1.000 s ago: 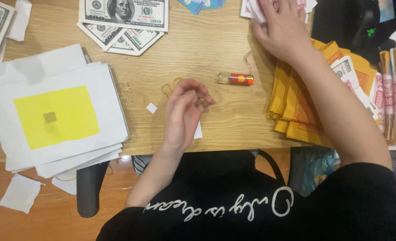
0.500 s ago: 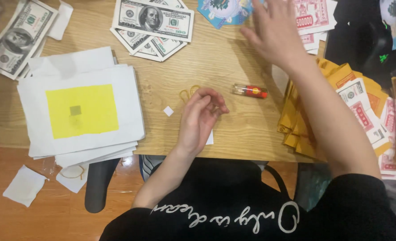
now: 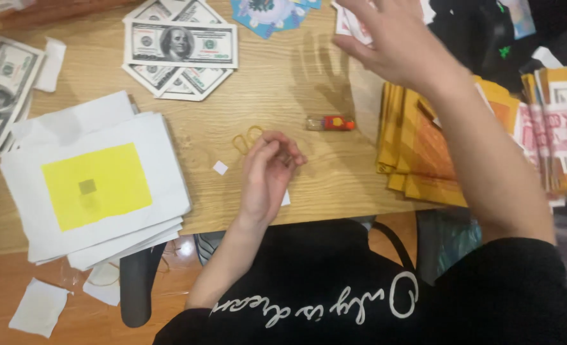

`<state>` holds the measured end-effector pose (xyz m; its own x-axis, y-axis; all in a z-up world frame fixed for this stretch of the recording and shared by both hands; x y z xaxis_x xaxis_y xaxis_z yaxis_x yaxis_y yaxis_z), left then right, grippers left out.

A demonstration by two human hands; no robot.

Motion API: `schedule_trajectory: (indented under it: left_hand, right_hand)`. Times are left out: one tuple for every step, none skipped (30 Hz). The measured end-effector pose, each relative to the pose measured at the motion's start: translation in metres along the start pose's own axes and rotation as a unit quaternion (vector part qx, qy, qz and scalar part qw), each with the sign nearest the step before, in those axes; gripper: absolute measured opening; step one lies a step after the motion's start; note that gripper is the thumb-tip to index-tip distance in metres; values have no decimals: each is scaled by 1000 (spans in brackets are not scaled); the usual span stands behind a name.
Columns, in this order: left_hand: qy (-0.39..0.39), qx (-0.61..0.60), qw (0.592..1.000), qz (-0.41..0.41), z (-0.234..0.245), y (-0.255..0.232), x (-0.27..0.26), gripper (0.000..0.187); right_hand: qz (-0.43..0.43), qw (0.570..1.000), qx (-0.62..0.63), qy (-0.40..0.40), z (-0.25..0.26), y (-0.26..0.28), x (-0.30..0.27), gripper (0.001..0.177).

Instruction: The person bundles stacks of ritual paper currency by hand, selecting sheets from different piles and securing the stack with a rubber band.

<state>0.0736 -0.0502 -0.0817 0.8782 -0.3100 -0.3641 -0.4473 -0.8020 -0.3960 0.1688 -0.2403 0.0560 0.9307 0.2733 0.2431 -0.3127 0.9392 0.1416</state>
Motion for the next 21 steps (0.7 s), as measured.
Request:
schedule_trajectory:
  left_hand:
    - [1,-1,1000,-12,0,-1,-1,9]
    - [5,1,1000,-2,1,0,-1,9]
    - [0,9,1000,-3,2,1,-1,8]
    - [-5,17,1000,-4,3,2,0,7]
    - [3,18,1000,3,1,3,0,7]
    - [4,18,1000,-9,-1,2,-1,7]
    - [4,19,1000,-24,-2,-1,-2,7]
    - [9,21,1000,-20,-3,0,-2,7]
    - [13,32,999,-27,-4,-1,-2,7]
    - [17,43,998,-34,-5,-2,-2,7]
    - [22,47,998,-34,-5,0,-2,7]
    - [14,59,997,-39,-4,1,-2,8]
    - [7,72,996,-44,-4,1,0,8]
    - [13,77,996,-45,-4,2,-1,8]
    - [19,83,996,-39,-4,4,-2,8]
    - [25,88,995,-33,-4,5,-2,8]
    - [33,92,995,-32,-5,6,-3,8]
    - [35,92,995,-34,-5,6,-3,8]
    - [30,91,995,-36,-1,6,-6,8]
    - [32,93,995,-35,-7,4,-7,8]
    - [17,112,993,-37,-8,0,-11,6]
  right_hand:
    - [-61,995,48,69,27,5,-18,53]
    - [-71,994,45,68,39,-9,-42,53]
    - [-95,992,16,83,51,-25,-67,54]
    - [-120,988,-13,98,63,-40,-93,56]
    - [-128,987,-17,94,69,-42,-113,56]
    - [-205,971,-17,122,72,-49,-137,51]
    - [-277,949,-12,148,74,-54,-159,47]
    - [-282,948,-13,144,70,-57,-178,47]
    - [-292,946,-12,141,65,-60,-194,47]
    - [-303,943,-11,138,60,-63,-211,47]
    - [-305,943,-10,133,56,-65,-220,47]
    - [-290,950,-20,112,53,-66,-228,58]
    - [-274,957,-30,88,51,-67,-234,71]
    - [-277,957,-29,81,46,-70,-239,71]
    - [-266,961,-40,65,44,-72,-243,72]
    - [-256,964,-52,49,41,-74,-247,72]
    - [-260,963,-53,41,45,-73,-245,72]
    - [-290,955,-37,53,45,-74,-244,74]
    - [-316,946,-18,72,43,-73,-243,76]
    - [-318,945,-17,70,44,-77,-246,76]
    - [-297,954,-25,43,44,-79,-244,77]
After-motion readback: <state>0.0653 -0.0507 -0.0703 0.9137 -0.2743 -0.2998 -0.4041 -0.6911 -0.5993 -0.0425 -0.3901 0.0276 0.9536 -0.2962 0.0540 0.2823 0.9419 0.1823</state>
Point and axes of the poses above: each hand's wrist, its own x-axis towards the middle knuckle, its own z-axis out of the back of the hand, y = z × x, the point moved 5 cm from there along x, towards the middle knuckle, and after that the axes turned 11 degrees about -y, right-handed, at the moved point
